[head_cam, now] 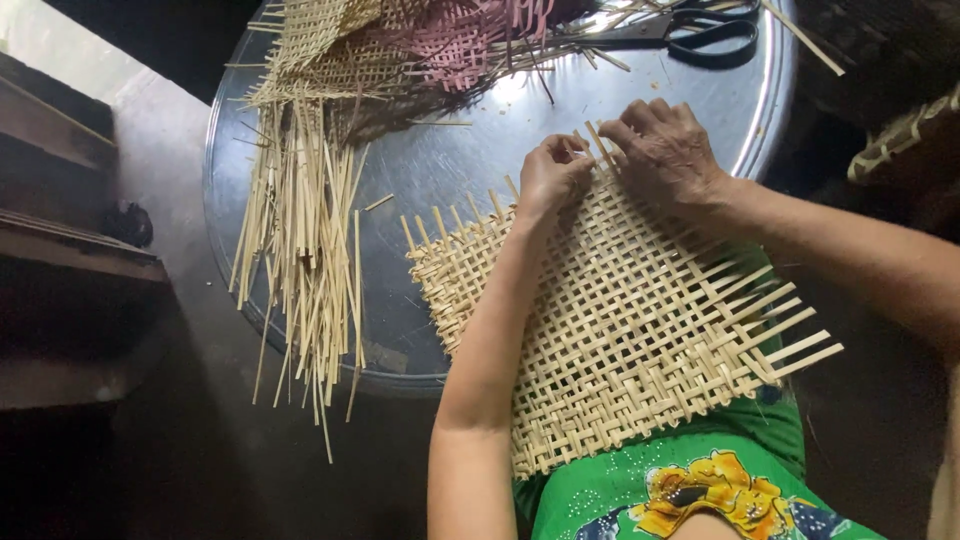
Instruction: The person weaves thin bamboo strips by hand into a rectangular mat on a metal tray. They interlace the strips in a regular pattern, occasionally adjusting the mat's position and adding new strips from a nearby pile.
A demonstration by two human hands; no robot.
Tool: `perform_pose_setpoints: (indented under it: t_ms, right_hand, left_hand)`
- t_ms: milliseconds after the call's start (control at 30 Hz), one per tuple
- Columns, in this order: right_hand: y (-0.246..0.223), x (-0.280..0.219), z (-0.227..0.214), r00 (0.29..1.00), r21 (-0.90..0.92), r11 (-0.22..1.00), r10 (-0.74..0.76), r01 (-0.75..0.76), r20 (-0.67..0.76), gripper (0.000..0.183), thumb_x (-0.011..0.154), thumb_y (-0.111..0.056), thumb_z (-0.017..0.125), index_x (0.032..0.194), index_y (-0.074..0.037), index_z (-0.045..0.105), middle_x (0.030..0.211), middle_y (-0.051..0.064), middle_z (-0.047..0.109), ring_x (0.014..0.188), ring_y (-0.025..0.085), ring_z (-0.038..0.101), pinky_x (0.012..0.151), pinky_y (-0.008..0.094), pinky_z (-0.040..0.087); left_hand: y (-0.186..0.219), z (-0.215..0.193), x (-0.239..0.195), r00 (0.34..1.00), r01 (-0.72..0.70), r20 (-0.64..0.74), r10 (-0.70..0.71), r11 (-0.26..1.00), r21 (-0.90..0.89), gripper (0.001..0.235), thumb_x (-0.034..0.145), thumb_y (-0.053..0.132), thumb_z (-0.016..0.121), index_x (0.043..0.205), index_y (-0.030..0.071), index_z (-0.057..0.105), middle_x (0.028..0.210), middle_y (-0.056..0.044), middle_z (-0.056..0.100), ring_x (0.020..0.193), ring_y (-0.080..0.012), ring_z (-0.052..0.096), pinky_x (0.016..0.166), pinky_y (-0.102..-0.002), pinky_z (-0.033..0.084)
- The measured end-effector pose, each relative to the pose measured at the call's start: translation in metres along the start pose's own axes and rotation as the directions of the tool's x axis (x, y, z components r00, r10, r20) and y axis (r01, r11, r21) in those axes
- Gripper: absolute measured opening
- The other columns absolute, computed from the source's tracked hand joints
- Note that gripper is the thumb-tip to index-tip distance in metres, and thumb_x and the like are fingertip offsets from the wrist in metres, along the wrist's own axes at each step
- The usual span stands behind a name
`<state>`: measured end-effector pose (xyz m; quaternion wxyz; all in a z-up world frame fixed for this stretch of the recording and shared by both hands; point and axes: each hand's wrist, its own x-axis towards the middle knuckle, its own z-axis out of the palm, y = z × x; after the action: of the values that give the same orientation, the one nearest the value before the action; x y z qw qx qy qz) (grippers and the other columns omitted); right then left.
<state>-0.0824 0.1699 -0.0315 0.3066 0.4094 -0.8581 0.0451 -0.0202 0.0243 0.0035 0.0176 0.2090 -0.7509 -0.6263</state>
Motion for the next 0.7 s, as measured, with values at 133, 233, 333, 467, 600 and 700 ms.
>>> perform_pose_setpoints:
  t_ms: [133,233,333,467,600,700]
  right_hand:
    - [0.009,0.025,-0.015,0.958,-0.117,0.96,-0.267,0.255,-0.101,0.03,0.077,-0.016,0.059,0.104,-0.026,0.049,0.098,-0.002,0.049,0.078,0.014,0.046,0.065,0.025,0.039]
    - [0.012,0.045,-0.019,0.872,-0.131,0.872,-0.484,0.472,-0.077,0.042,0.067,-0.012,0.065,0.103,-0.025,0.049,0.108,-0.003,0.051,0.085,0.014,0.049,0.075,0.025,0.039]
    - [0.01,0.061,-0.018,0.783,-0.089,0.784,-0.62,0.615,-0.049,0.047,0.067,-0.012,0.065,0.107,-0.025,0.045,0.096,-0.004,0.051,0.08,0.015,0.049,0.076,0.026,0.038]
    - [0.008,0.069,-0.016,0.667,-0.115,0.665,-0.744,0.737,-0.027,0.054,0.053,-0.017,0.075,0.101,-0.025,0.05,0.089,-0.004,0.049,0.078,0.014,0.047,0.074,0.024,0.041]
    - [0.012,0.069,-0.032,0.577,-0.183,0.577,-0.815,0.796,-0.062,0.029,0.072,-0.012,0.064,0.096,-0.022,0.053,0.096,-0.005,0.047,0.078,0.014,0.043,0.071,0.024,0.041]
    - [0.015,0.071,-0.034,0.498,-0.226,0.511,-0.859,0.829,-0.117,0.028,0.073,-0.011,0.062,0.098,-0.019,0.051,0.103,-0.002,0.051,0.082,0.014,0.047,0.076,0.024,0.041]
  left_hand:
    - [-0.004,-0.003,0.001,0.997,-0.057,0.046,0.06,0.997,-0.052,0.017,0.07,0.005,0.065,0.076,0.011,0.051,0.071,-0.004,0.057,0.063,-0.0142,0.055,0.058,-0.027,0.046]
    - [-0.006,-0.002,0.001,0.999,-0.035,0.023,0.038,0.994,-0.103,0.017,0.069,0.003,0.063,0.078,0.01,0.05,0.071,-0.004,0.056,0.061,-0.0131,0.051,0.054,-0.025,0.042]
    - [-0.002,-0.002,-0.001,1.0,-0.021,0.003,0.021,0.996,-0.087,0.017,0.068,0.005,0.063,0.082,0.007,0.054,0.074,-0.006,0.058,0.064,-0.0138,0.052,0.054,-0.025,0.043]
    - [0.004,-0.003,-0.002,0.998,0.057,-0.002,-0.057,0.994,0.097,0.015,0.068,0.015,0.058,0.082,0.008,0.059,0.067,-0.004,0.061,0.056,-0.0127,0.054,0.051,-0.025,0.044]
    - [0.015,-0.005,-0.011,0.995,0.096,0.0,-0.096,0.992,0.078,0.027,0.069,0.004,0.058,0.096,0.006,0.058,0.086,-0.008,0.063,0.066,-0.0154,0.055,0.056,-0.027,0.044]
    - [0.01,-0.006,-0.009,0.999,0.045,0.03,-0.044,0.997,-0.055,0.034,0.072,-0.007,0.055,0.104,0.001,0.055,0.094,-0.012,0.063,0.066,-0.0183,0.061,0.055,-0.026,0.052]
